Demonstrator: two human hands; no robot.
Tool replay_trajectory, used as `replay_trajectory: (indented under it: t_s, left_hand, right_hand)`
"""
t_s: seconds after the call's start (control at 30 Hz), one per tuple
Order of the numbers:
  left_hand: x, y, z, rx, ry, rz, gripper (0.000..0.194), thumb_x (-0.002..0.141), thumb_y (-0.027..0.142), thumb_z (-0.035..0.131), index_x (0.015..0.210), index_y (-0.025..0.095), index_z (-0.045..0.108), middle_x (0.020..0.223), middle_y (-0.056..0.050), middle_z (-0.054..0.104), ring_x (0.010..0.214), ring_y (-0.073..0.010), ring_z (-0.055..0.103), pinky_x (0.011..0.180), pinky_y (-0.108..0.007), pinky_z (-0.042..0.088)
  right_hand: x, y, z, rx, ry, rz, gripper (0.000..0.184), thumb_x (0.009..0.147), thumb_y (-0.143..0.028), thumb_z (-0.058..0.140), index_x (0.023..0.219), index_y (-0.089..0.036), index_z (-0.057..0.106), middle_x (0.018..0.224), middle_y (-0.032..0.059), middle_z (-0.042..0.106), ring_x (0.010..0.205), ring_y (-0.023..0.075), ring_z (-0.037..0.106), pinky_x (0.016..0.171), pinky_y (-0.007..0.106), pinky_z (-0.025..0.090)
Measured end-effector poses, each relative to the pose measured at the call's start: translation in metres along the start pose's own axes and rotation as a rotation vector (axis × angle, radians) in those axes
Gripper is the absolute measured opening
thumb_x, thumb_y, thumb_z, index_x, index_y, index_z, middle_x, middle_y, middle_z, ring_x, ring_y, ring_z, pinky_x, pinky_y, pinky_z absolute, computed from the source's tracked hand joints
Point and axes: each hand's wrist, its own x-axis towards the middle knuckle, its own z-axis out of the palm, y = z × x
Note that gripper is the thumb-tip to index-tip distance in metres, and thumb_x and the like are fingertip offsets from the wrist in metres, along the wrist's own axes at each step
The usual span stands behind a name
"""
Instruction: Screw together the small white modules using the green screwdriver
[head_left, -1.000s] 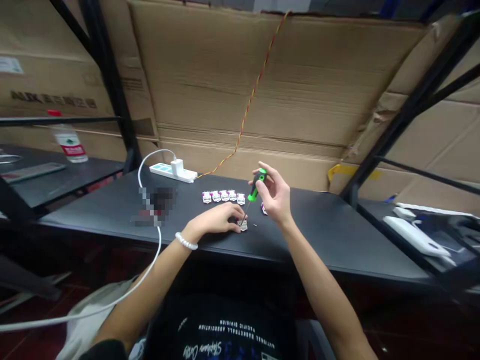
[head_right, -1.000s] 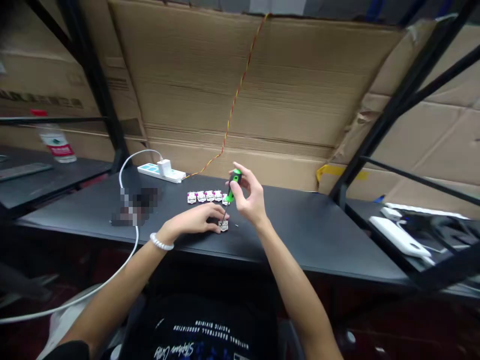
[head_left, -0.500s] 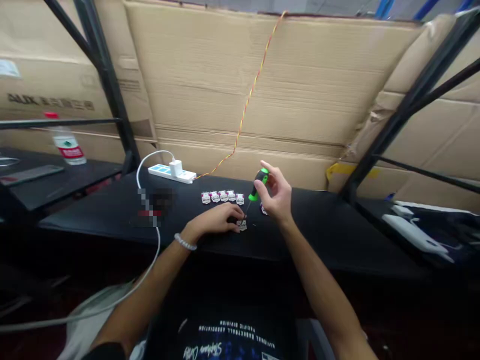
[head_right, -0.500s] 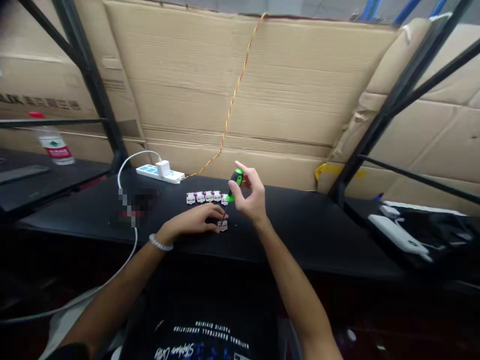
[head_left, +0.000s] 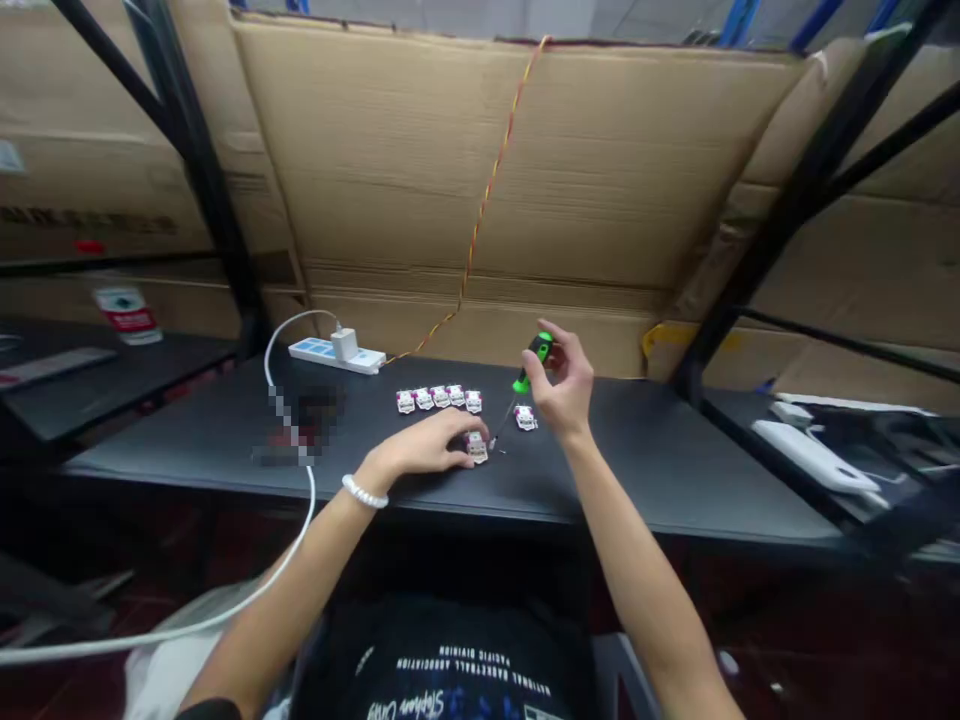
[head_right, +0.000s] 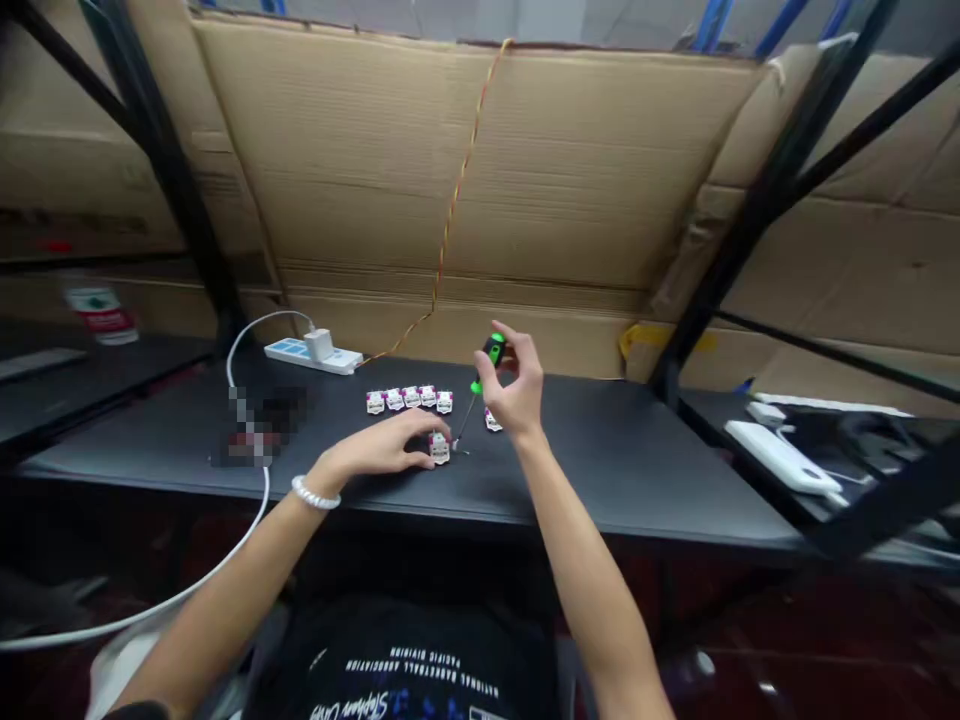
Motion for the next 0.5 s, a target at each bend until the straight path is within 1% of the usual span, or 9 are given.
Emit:
replay_trajectory:
  t_s: [0.1,0.2,0.33,0.5]
  left_hand:
    - [0.0004,-0.0007,0.0005,-0.015,-0.032,0.086,0.042,0.094,0.018,0.079,0.135,0.026,0.072,0.146,-0.008,0.069,0.143,-0.0275,0.055,0.126,-0.044,0.039]
    - [0.0012,-0.0018,0.0017,-0.028,-0.063,0.109,0.047,0.096,0.016,0.076,0.141,0.029,0.071,0.151,-0.006,0.067,0.15,-0.026,0.049,0.13,-0.046,0.035]
    - [0.0017,-0.0034,0.004,-0.04,-0.078,0.104,0.052,0.096,0.014,0.074,0.146,0.028,0.068,0.152,-0.005,0.068,0.151,-0.0262,0.047,0.13,-0.047,0.036]
    - [0.0022,-0.0043,0.0048,-0.036,-0.094,0.104,0.049,0.097,0.014,0.072,0.144,0.028,0.07,0.15,-0.005,0.07,0.149,-0.0265,0.049,0.129,-0.046,0.037]
  right_hand:
    - [-0.0004,0.0005,0.0012,-0.02,-0.006,-0.011,0.041,0.095,-0.038,0.073,0.134,-0.029,0.07,0.106,0.005,0.067,0.082,0.0184,0.065,0.072,0.034,0.059]
    - [-0.0011,0.0007,0.002,-0.022,-0.009,-0.018,0.041,0.095,-0.039,0.073,0.134,-0.029,0.069,0.105,0.0044,0.067,0.082,0.0188,0.064,0.071,0.034,0.06]
    - [-0.0014,0.0,0.0025,-0.014,-0.012,-0.019,0.04,0.094,-0.038,0.074,0.133,-0.029,0.07,0.106,0.0045,0.066,0.084,0.0191,0.065,0.07,0.034,0.06]
    - [-0.0003,-0.0001,0.0015,-0.017,-0.005,-0.025,0.039,0.094,-0.038,0.074,0.132,-0.029,0.07,0.106,0.0052,0.067,0.086,0.0194,0.066,0.071,0.034,0.06]
